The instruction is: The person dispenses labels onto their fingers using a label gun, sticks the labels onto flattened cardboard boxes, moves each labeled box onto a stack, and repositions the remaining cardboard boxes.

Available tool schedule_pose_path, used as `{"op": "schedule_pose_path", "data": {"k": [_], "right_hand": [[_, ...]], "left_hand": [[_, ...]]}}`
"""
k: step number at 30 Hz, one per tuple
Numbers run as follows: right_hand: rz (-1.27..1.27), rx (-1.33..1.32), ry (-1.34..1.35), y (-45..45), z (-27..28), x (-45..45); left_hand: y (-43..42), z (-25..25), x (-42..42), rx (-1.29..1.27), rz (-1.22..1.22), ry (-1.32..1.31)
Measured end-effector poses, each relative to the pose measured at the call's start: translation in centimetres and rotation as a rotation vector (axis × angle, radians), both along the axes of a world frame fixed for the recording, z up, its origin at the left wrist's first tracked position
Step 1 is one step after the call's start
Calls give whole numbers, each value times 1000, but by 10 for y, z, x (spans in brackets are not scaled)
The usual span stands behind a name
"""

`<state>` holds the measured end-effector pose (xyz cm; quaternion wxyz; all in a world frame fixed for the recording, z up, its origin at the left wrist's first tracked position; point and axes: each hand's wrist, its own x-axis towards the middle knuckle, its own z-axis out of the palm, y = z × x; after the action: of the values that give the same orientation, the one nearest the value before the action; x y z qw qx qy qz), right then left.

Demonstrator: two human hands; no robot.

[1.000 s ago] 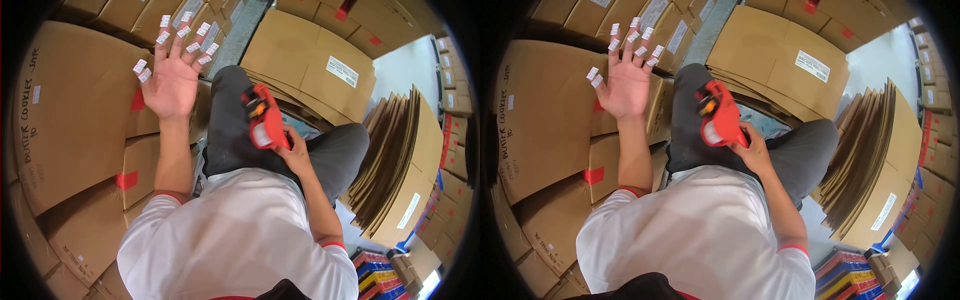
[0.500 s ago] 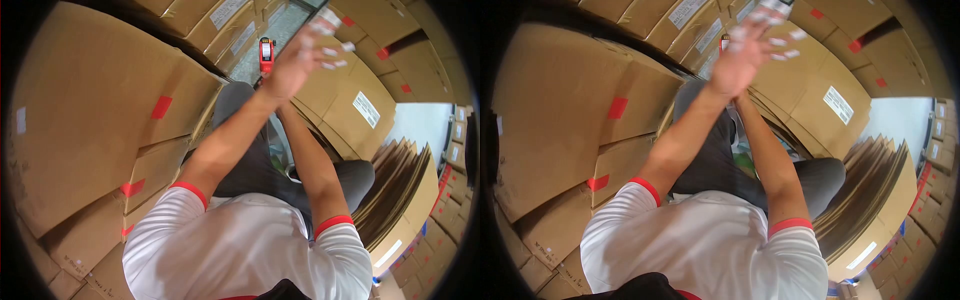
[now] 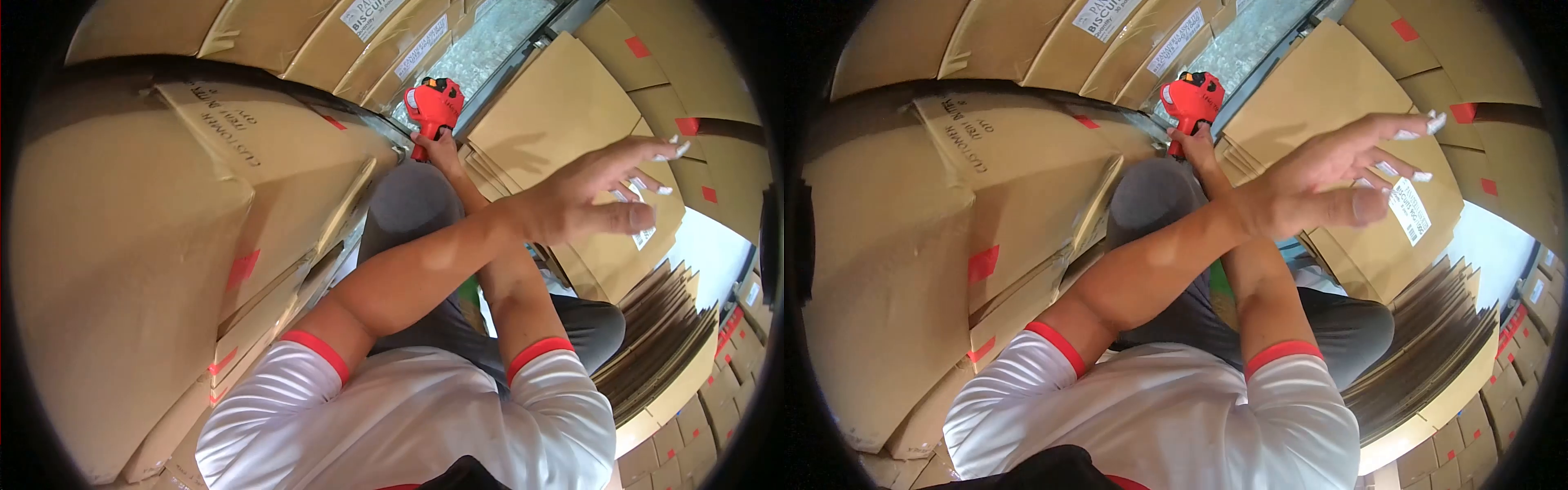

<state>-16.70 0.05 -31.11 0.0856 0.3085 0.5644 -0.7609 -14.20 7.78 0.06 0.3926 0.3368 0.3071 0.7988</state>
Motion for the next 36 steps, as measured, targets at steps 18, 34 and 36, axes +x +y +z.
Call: {"op": "schedule_pose_path", "data": {"k": [18,34,36], "right_hand": [[181,526,-14,-9,-31,-12],[609,616,301,144,123,108],[477,707,64,241,169,163]], "left_hand": [[11,-7,7,-117,30,231],[17,-13,-3,3,81,-1],[17,-15,-8,-15,103,-19]]}}
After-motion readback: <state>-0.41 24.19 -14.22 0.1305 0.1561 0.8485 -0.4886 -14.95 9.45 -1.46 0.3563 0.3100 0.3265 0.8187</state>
